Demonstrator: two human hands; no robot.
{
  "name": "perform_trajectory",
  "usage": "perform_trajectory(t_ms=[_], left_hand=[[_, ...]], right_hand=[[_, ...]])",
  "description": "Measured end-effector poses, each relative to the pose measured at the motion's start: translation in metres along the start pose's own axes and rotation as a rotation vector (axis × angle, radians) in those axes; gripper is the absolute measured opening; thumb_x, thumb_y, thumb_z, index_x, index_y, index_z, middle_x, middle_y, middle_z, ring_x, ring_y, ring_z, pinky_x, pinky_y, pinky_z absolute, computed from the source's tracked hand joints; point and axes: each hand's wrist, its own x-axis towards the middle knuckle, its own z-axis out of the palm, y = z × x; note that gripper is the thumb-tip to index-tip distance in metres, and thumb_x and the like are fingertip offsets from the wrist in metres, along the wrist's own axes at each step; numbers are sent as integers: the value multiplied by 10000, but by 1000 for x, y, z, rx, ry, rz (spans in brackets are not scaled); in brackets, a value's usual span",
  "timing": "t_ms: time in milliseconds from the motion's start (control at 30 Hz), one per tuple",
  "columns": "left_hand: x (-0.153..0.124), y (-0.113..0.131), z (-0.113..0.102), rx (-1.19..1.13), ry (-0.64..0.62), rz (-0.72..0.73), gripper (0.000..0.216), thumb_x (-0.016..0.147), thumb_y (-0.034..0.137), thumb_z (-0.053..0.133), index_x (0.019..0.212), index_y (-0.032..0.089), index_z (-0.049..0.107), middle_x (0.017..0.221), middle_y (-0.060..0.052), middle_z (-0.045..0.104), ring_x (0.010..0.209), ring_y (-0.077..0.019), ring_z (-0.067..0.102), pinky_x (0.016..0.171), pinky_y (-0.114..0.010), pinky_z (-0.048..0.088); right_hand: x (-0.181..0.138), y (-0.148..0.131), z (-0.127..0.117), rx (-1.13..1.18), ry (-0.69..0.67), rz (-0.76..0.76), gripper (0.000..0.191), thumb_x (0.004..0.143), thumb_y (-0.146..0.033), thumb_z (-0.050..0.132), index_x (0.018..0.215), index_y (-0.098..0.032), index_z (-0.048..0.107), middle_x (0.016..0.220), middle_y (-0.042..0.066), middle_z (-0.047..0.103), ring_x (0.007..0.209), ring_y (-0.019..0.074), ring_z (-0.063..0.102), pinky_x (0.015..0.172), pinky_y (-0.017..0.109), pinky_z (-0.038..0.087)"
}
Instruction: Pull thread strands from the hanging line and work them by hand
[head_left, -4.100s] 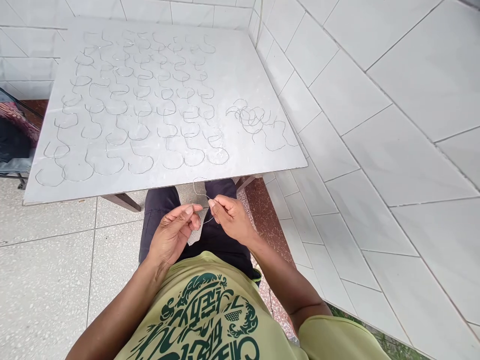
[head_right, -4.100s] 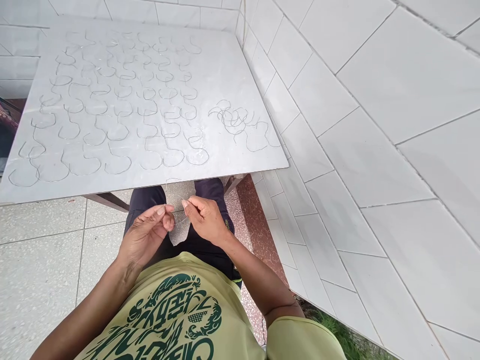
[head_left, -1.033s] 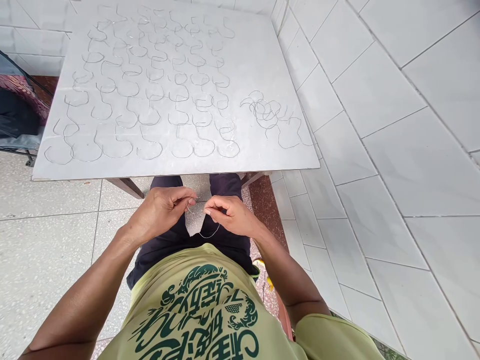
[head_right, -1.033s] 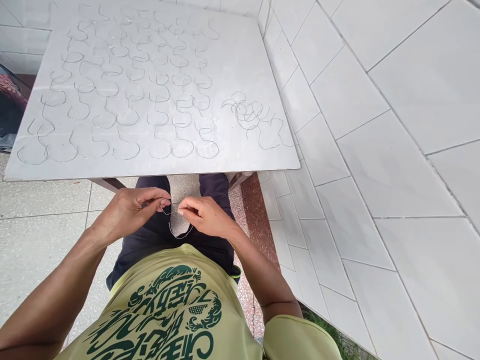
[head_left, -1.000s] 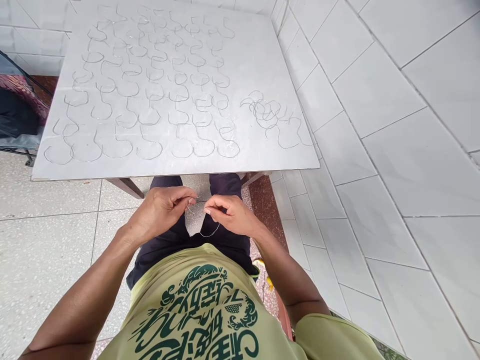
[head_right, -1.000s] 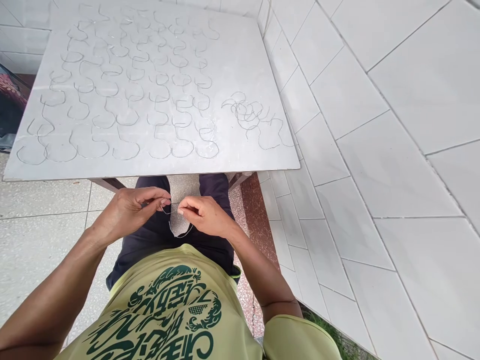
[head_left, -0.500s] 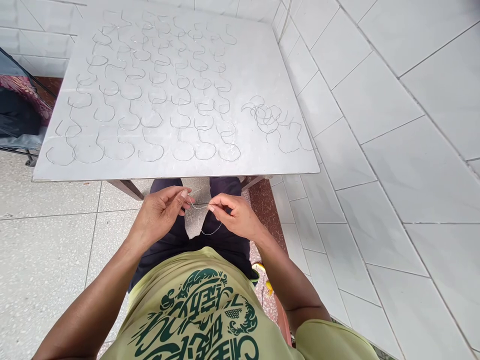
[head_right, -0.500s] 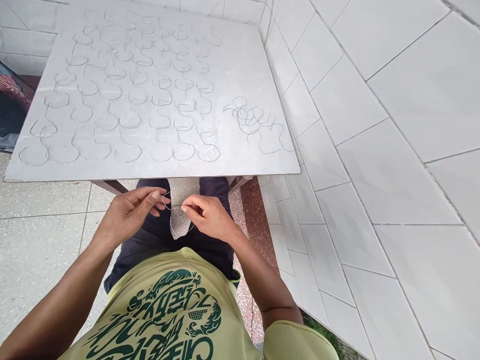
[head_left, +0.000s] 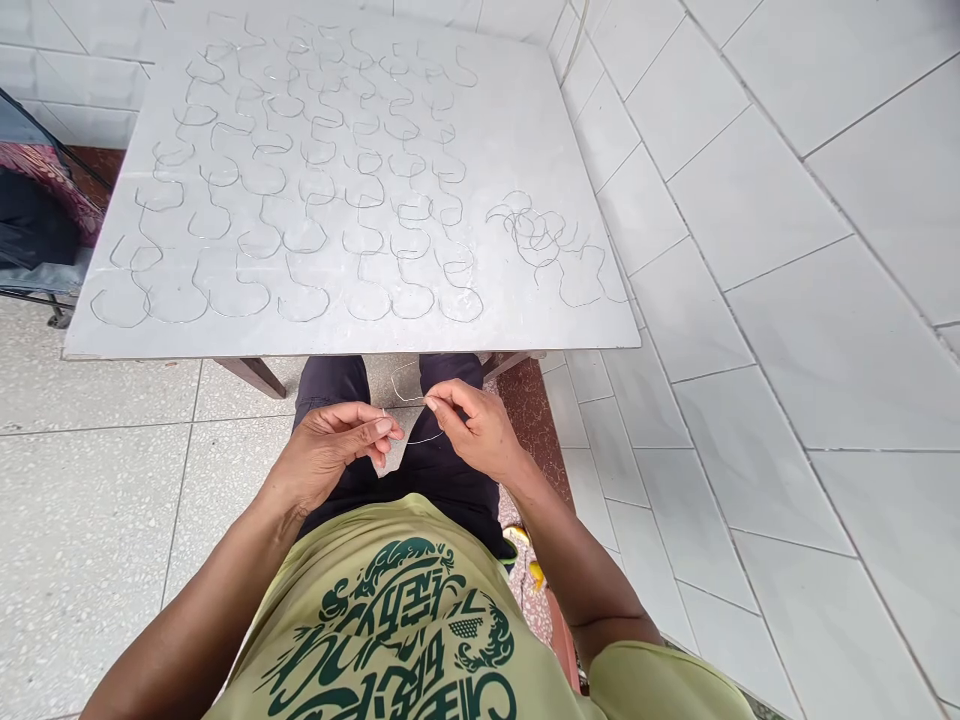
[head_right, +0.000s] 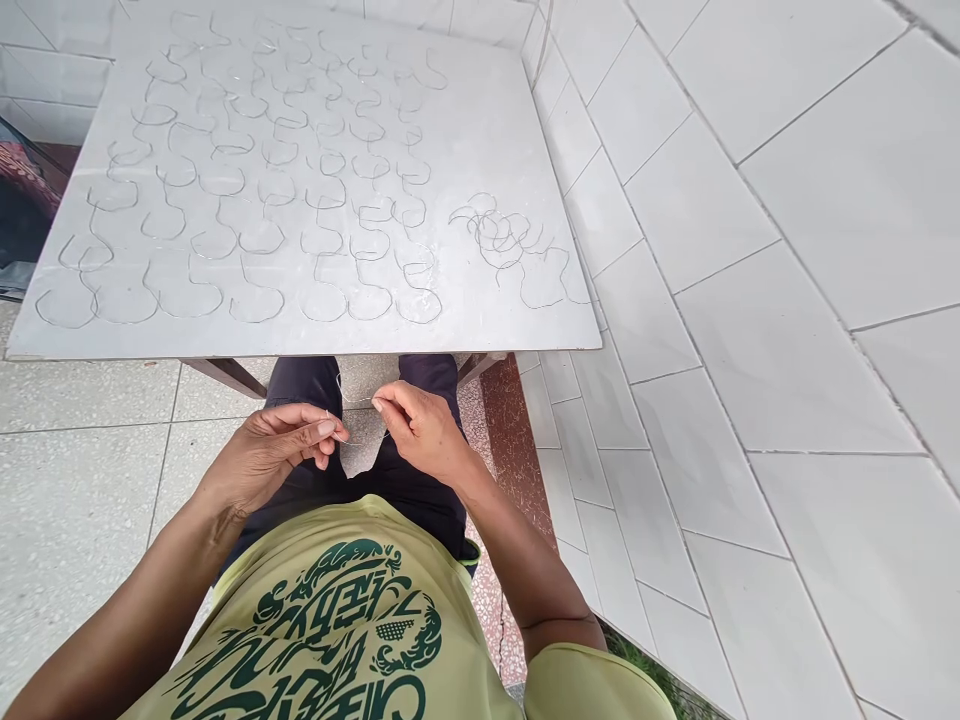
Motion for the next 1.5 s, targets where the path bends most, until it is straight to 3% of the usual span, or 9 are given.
perform_trajectory(t_ms=[200,500,700,900,1067,1200,1333,1500], left_hand=[[-1,-9,2,-14,1,17,225,840,396,831,891,177,817,926,-96,782,753,-173,696,673,-310,611],[2,-9,5,57,-31,88,235,915,411,763,930,178,785,908,-79,774,767,-179,709,699,-315,608],[2,-12,4,91,2,85,384,896,475,770,1147,187,743,1022,-107,788,843,-202,716,729,-338,617],[1,-15,-2,210,42,102,416,913,544,723,1120,184,744,1027,-114,791,857,-212,721,751,-340,617],[2,-31,-20,455,112,142,425,927,578,671,1124,207,737,1031,-90,795,873,-235,734,766,-352,618],[8,-41,-39,692,252,168,397,919,591,642,1066,236,741,990,-66,811,860,-271,767,755,-360,620],[20,-55,-62,784,386,246,322,905,555,623,992,267,736,966,-55,826,865,-295,789,773,-370,626],[45,-94,-97,914,526,345,268,922,484,588,1003,275,736,991,-46,831,872,-286,802,792,-357,628]], right_hand=[[-2,3,2,-12,53,28,183,1057,-331,525,973,-221,646,857,28,695,729,154,618,726,288,473],[4,-4,-1,28,20,49,140,1035,-291,544,967,-219,643,729,-10,613,641,138,557,674,280,446],[2,-3,-1,39,25,78,148,1030,-302,542,979,-219,654,730,-4,636,643,142,569,668,283,457],[8,-3,-10,41,78,79,160,1022,-307,555,946,-219,666,766,16,676,659,153,594,678,296,470],[26,-2,-35,43,97,84,170,1019,-292,567,900,-218,663,732,-3,675,626,136,575,630,277,440],[52,6,-64,67,150,106,173,1023,-327,563,946,-216,671,733,-8,676,610,130,573,587,266,434],[89,18,-99,102,247,106,179,1005,-365,586,968,-207,663,706,-12,675,595,127,577,573,258,457],[153,37,-142,71,296,119,149,990,-333,583,934,-208,642,683,-17,677,549,110,574,525,231,451]])
